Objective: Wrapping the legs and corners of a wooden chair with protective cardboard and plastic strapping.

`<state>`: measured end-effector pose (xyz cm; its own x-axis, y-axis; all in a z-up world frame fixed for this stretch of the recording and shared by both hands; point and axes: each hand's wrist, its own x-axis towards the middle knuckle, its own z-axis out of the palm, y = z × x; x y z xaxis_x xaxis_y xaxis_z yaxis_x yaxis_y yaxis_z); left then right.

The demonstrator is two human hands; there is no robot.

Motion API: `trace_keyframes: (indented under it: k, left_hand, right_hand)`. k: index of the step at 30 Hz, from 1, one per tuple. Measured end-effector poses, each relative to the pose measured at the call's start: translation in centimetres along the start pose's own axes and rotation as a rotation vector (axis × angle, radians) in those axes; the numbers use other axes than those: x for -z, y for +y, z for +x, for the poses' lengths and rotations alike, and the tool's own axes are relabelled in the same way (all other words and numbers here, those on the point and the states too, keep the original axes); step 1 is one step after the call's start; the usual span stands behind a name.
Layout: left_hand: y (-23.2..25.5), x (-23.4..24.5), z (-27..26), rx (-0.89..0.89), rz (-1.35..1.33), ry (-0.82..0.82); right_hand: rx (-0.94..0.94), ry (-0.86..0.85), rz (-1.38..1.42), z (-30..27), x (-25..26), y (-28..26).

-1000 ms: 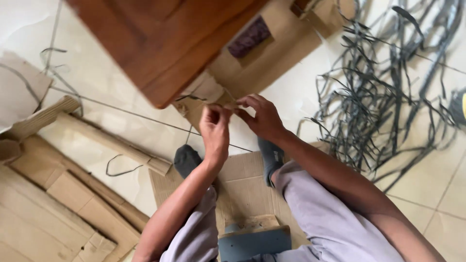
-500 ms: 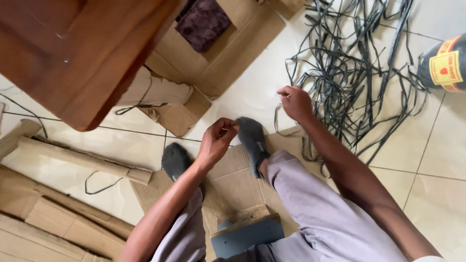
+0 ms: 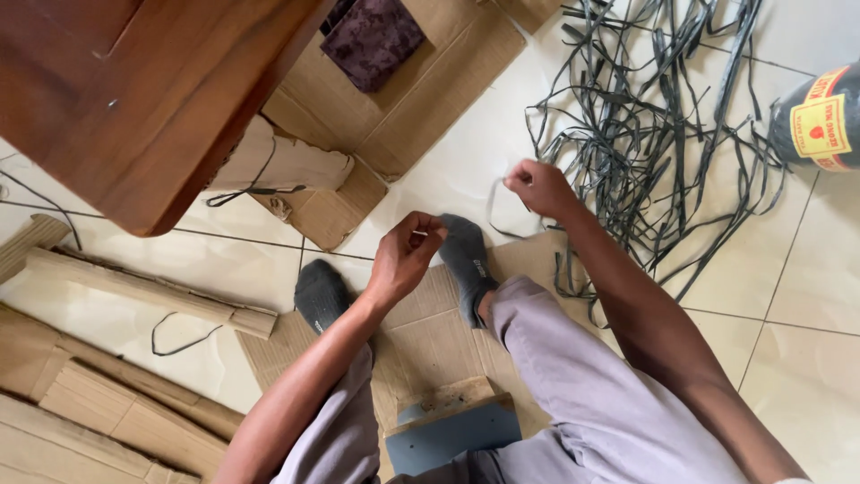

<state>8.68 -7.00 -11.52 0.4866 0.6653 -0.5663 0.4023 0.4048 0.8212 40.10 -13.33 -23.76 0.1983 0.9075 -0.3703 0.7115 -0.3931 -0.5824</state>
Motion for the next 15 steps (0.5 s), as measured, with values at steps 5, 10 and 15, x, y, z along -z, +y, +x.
trace_keyframes:
  k: [5, 10, 15]
  left_hand:
    - [3.5, 0.2, -0.9, -0.131, -0.045, 0.104]
    - [5.2, 1.3, -1.8, -0.255, -0.092, 0.13]
    - [1.1, 1.7, -0.5, -0.304, -0.178, 0.211]
  right_hand:
    - [-0.026, -0.227, 0.578, 0.4, 6.0, -12.2]
    - [0.196, -0.5, 0.683, -0.1, 6.9, -18.8]
    - [0.276, -0.497, 0.731, 0.4, 6.2, -20.5]
